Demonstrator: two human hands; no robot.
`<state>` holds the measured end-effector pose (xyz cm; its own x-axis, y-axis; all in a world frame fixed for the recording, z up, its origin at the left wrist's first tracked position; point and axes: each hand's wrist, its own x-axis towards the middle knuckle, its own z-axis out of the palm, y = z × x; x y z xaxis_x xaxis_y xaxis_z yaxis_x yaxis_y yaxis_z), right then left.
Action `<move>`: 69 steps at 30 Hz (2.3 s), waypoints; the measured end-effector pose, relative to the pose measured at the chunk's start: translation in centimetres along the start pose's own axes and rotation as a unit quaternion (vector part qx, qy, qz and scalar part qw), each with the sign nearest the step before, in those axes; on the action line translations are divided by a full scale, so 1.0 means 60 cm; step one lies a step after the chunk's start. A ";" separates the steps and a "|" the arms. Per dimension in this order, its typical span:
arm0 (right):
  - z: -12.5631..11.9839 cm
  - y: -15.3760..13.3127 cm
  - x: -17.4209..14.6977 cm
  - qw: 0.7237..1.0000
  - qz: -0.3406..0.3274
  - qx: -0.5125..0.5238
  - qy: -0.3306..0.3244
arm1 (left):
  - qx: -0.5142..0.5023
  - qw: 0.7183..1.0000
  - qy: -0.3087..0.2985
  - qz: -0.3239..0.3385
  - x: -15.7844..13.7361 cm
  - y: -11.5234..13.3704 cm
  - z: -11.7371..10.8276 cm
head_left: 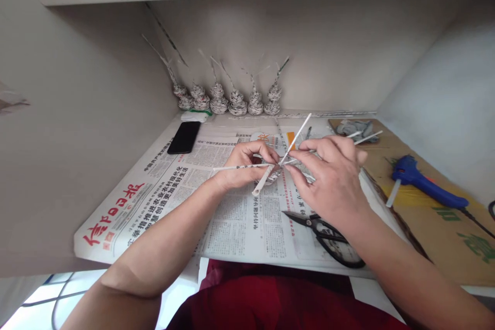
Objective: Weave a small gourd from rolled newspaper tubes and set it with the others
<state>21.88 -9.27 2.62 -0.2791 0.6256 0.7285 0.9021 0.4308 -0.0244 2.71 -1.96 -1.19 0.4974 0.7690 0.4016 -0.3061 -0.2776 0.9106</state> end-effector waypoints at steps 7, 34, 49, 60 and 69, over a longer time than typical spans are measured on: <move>0.011 0.003 0.013 0.995 0.035 0.095 -0.020 | 0.002 1.000 -0.021 0.004 0.000 -0.002 -0.003; -0.025 0.008 0.014 0.999 0.011 -0.002 -0.048 | 0.018 1.000 -0.015 -0.008 -0.001 0.000 -0.002; -0.005 -0.011 0.015 0.996 -0.025 0.063 -0.059 | 0.082 0.997 -0.014 -0.001 -0.001 0.011 0.000; 0.019 -0.015 0.013 0.997 0.007 0.051 -0.057 | 0.057 0.998 -0.009 0.012 0.001 0.009 0.006; -0.020 -0.006 0.003 0.988 0.019 0.120 0.099 | 0.089 0.996 0.026 0.008 0.002 0.012 0.006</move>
<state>21.89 -10.10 3.55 -0.1553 0.5157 0.8426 0.8007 0.5653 -0.1984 2.84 -2.29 -0.49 0.4491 0.7917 0.4143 -0.1620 -0.3839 0.9091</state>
